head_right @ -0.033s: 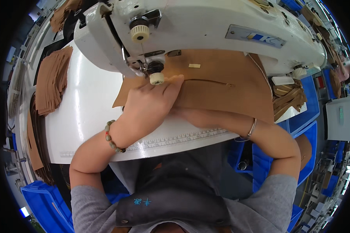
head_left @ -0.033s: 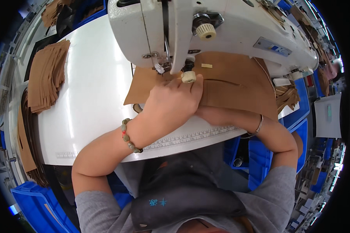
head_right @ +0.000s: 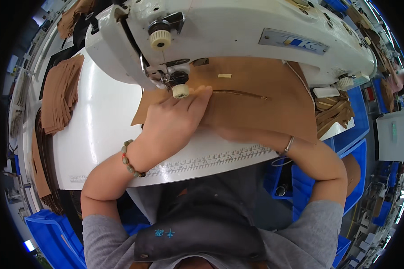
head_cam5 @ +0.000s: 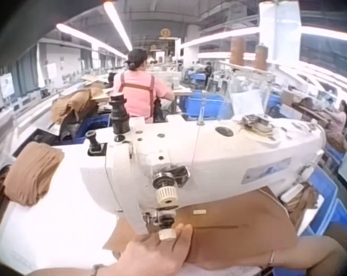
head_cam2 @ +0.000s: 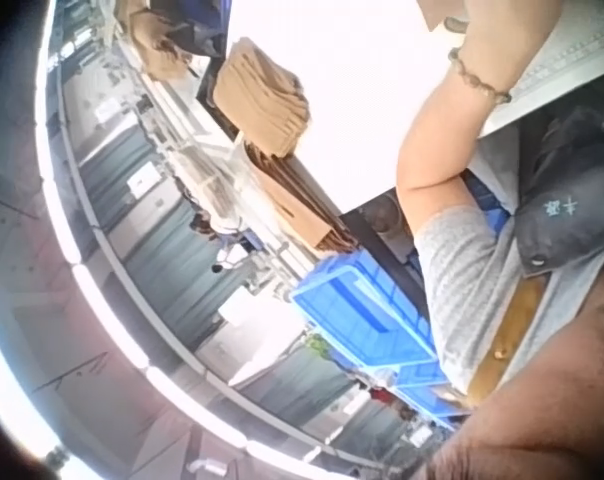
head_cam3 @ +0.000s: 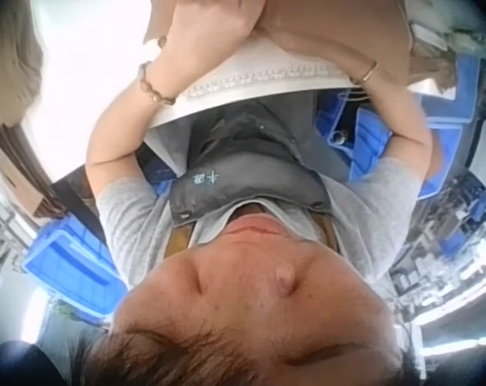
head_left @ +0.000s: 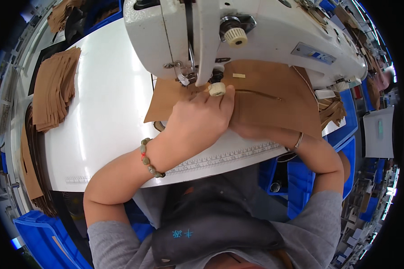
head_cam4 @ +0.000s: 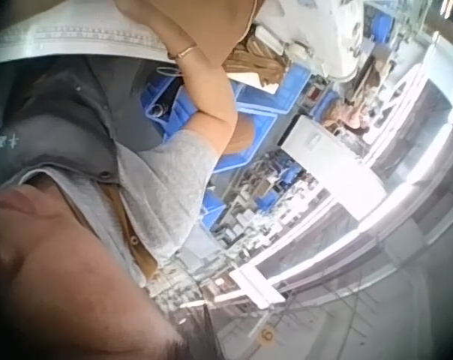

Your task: Sewing a metal zipper into a piece of brown leather using an industrial sewing machine.

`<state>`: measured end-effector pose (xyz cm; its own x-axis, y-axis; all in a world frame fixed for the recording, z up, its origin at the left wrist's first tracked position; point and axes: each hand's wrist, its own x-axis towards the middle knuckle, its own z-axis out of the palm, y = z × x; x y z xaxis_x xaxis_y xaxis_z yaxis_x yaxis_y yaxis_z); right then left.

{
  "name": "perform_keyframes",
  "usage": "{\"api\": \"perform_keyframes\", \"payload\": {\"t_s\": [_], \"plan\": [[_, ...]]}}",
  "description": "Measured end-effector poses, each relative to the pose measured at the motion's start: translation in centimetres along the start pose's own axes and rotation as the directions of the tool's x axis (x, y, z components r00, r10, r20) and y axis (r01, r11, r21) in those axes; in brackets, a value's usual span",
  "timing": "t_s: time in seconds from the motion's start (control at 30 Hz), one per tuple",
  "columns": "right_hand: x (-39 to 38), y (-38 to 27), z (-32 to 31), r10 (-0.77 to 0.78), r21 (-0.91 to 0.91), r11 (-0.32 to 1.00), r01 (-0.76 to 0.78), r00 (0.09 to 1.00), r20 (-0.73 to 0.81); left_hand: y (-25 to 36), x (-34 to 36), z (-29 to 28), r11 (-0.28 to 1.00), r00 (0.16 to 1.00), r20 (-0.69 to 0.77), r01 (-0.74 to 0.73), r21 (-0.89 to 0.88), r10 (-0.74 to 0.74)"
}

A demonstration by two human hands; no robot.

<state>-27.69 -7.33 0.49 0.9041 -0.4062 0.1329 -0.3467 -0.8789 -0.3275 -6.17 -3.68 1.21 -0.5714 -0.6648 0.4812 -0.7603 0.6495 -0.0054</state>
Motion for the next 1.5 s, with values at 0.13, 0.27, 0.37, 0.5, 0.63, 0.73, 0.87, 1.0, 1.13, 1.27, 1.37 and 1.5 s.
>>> {"api": "perform_keyframes", "payload": {"t_s": [0.13,0.27,0.37,0.5,0.63,0.73,0.87,1.0,1.13,1.27,1.37,1.5], "plan": [[-0.2,3.1,-2.7,0.142,-0.036,0.989,-0.143,0.990,-0.027,0.1,-0.8,-0.1,1.000,0.999,-0.033,0.021,-0.009,-0.021],[-1.0,4.9,-4.2,0.261,-0.072,0.962,-0.262,0.965,-0.016,-1.3,-2.7,0.6,0.996,0.997,-0.074,-0.015,-0.088,0.008],[-1.6,4.7,-4.7,0.292,-0.086,0.953,-0.292,0.956,-0.010,-2.2,-4.0,0.9,0.999,0.999,-0.021,0.032,-0.041,-0.033],[-2.0,3.4,-4.1,0.261,-0.077,0.962,-0.261,0.965,-0.007,-2.4,-4.4,0.8,0.995,0.994,-0.104,0.004,-0.098,-0.014],[-1.1,3.6,-2.6,0.236,-0.085,0.968,-0.237,0.971,-0.025,-2.0,-4.1,0.3,0.986,0.996,-0.079,0.034,-0.162,-0.047],[-0.5,4.4,-2.7,0.258,-0.086,0.962,-0.259,0.966,-0.022,-1.8,-4.1,0.3,0.989,0.989,-0.139,0.028,-0.147,-0.048],[-0.5,5.9,-3.6,0.301,-0.092,0.950,-0.300,0.954,0.001,-2.1,-4.3,0.7,0.991,0.990,-0.143,-0.009,-0.137,-0.011],[-1.6,7.5,-4.9,0.363,-0.113,0.927,-0.357,0.931,0.036,-2.2,-5.1,0.9,0.999,0.999,0.043,0.026,0.026,-0.027],[-4.2,5.8,-8.3,0.424,-0.142,0.901,-0.411,0.903,0.076,-2.0,-5.1,0.2,0.969,0.976,0.196,0.045,0.243,-0.095],[-7.0,-0.4,-14.3,0.441,-0.148,0.893,-0.425,0.892,0.101,-3.3,-4.1,-1.1,0.986,0.974,0.186,0.111,0.121,-0.132],[-7.1,-3.7,-16.0,0.739,0.020,0.672,-0.741,0.672,0.051,-5.0,-3.4,-2.1,0.916,0.945,0.211,0.300,-0.266,-0.248],[-3.1,-3.3,-11.9,0.246,0.027,0.969,-0.246,0.942,-0.228,-6.0,-2.9,-2.4,0.856,0.925,0.247,0.366,-0.365,-0.290]]}}
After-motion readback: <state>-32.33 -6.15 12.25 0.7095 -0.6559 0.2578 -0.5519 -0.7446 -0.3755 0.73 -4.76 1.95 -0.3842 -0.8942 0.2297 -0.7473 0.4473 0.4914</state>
